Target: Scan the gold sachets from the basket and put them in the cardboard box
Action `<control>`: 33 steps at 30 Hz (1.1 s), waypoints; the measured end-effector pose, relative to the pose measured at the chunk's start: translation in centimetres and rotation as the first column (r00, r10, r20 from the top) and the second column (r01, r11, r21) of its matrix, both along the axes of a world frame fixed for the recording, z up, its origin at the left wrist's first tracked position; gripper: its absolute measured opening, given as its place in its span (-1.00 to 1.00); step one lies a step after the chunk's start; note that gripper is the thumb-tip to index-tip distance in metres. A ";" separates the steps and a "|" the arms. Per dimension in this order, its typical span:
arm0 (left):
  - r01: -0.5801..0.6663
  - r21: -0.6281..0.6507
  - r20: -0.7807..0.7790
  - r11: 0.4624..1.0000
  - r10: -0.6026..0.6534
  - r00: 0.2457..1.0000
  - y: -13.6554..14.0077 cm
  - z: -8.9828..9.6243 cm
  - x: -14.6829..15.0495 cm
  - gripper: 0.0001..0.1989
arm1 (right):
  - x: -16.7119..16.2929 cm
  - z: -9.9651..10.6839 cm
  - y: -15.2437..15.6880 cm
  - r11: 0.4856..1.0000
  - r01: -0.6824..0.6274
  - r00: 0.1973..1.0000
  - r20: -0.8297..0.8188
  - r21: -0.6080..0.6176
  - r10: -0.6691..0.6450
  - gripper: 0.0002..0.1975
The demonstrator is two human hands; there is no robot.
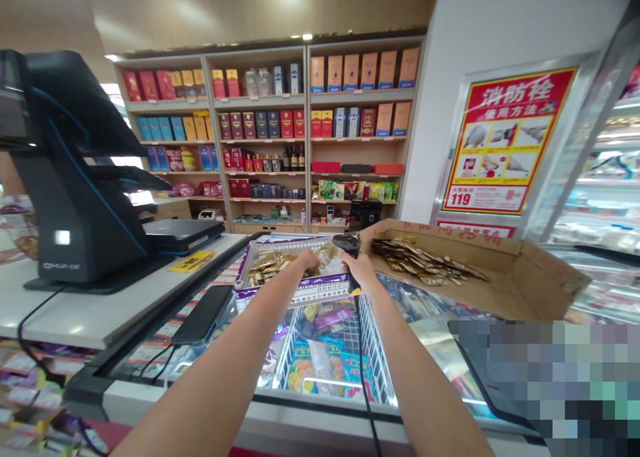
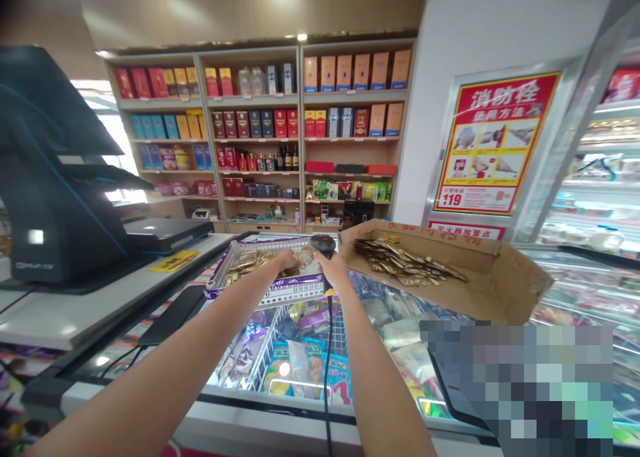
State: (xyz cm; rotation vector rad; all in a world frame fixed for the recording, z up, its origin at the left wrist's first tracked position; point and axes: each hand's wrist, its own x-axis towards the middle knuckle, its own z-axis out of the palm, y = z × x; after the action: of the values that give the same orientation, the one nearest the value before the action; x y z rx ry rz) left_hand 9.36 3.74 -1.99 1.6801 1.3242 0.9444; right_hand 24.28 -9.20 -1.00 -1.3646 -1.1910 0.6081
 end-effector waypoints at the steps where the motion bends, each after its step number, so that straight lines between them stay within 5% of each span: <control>1: -0.029 -0.013 -0.011 0.999 0.029 1.000 -0.2 0.2 -0.2 -0.75 | 0.0 0.0 0.0 1.000 -0.011 1.000 -0.014 0.003 0.011 -0.71; 3: -0.094 -0.018 -0.017 0.995 0.093 0.995 -0.5 0.8 -0.6 -0.81 | 0.0 0.2 -0.2 0.999 -0.040 0.998 -0.052 0.010 0.041 -0.73; 6: -0.116 0.003 0.200 0.993 0.113 0.973 -0.4 1.7 -0.7 -0.86 | -0.1 0.6 -0.7 0.995 -0.095 0.987 -0.133 0.005 0.095 -0.76; 13: 0.104 -0.054 0.630 0.993 -0.047 0.775 0.5 2.3 -0.7 -0.91 | 0.4 1.1 -1.3 0.973 -0.228 0.971 -0.078 -0.038 0.224 -0.77; 33: 0.128 -0.059 0.689 0.990 -0.053 0.723 0.6 2.5 -0.7 -0.89 | 0.7 1.4 -1.9 0.959 -0.280 0.960 -0.026 -0.037 0.279 -0.70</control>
State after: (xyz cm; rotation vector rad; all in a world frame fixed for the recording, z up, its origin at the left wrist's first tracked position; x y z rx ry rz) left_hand 8.70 4.30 0.55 1.1124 0.7524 1.2552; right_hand 24.99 -11.09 0.42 -1.2292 -1.3737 0.8480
